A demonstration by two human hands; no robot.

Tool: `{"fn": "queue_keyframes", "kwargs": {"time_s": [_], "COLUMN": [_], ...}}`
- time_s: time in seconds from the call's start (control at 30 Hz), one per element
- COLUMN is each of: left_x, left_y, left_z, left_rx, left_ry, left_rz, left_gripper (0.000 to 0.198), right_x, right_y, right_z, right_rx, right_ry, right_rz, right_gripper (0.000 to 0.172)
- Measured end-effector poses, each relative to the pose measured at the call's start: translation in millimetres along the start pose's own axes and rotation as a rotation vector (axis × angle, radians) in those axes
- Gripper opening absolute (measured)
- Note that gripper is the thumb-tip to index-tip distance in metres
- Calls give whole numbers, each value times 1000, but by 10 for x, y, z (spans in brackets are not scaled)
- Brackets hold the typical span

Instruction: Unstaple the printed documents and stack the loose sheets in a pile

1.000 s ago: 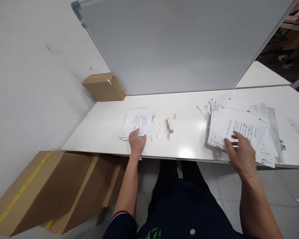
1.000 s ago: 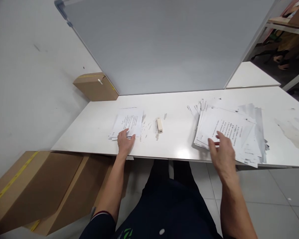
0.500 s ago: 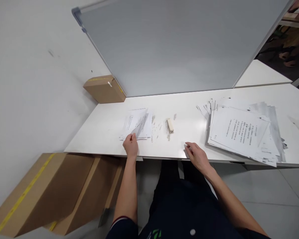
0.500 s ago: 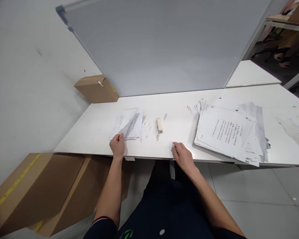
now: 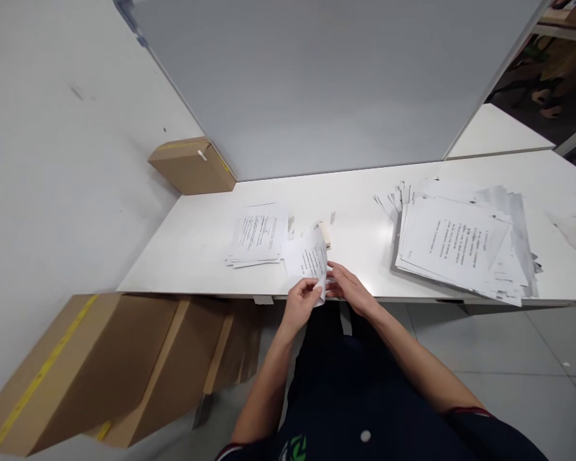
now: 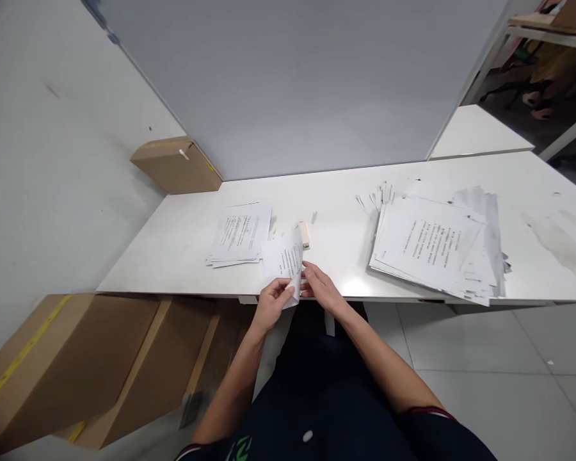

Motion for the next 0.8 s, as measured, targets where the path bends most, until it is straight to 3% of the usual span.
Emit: {"fn": "queue_keyframes", "kwargs": {"time_s": [0.1,0.27,0.4,0.67,0.8], "left_x": [53,245,294,308,311], "left_y": [-96,-51,-56,-66,-27], "left_z": [-6,-52,-23,-97,-143], "left_rx": [-68,-244,-252,-321,-342], "left_ry": [24,181,188,223,222], "left_rz": [-130,-178,-196,-214,-179], "left_gripper": [33,40,36,31,27], "right_x": [10,-22,-36,10,120], "right_y": [-12,-61,-107,-65,36], "right_z": [29,-48,-107,-111,-171], "right_rx": [-116,-330,-397,-345,-428], "right_ry": [58,190,258,164,192], "right_rz": [-27,-99,-116,-119,-85], "right_gripper": [47,43,40,43,34]}}
Point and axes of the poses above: each hand's wrist, its own x-axis towards the middle knuckle, its own y-axis out of the back of the hand, z = x × y, the point moved 7 cm from there along x, towards the middle knuckle, and after that the axes turned 15 degrees about y, right-handed, at the moved point
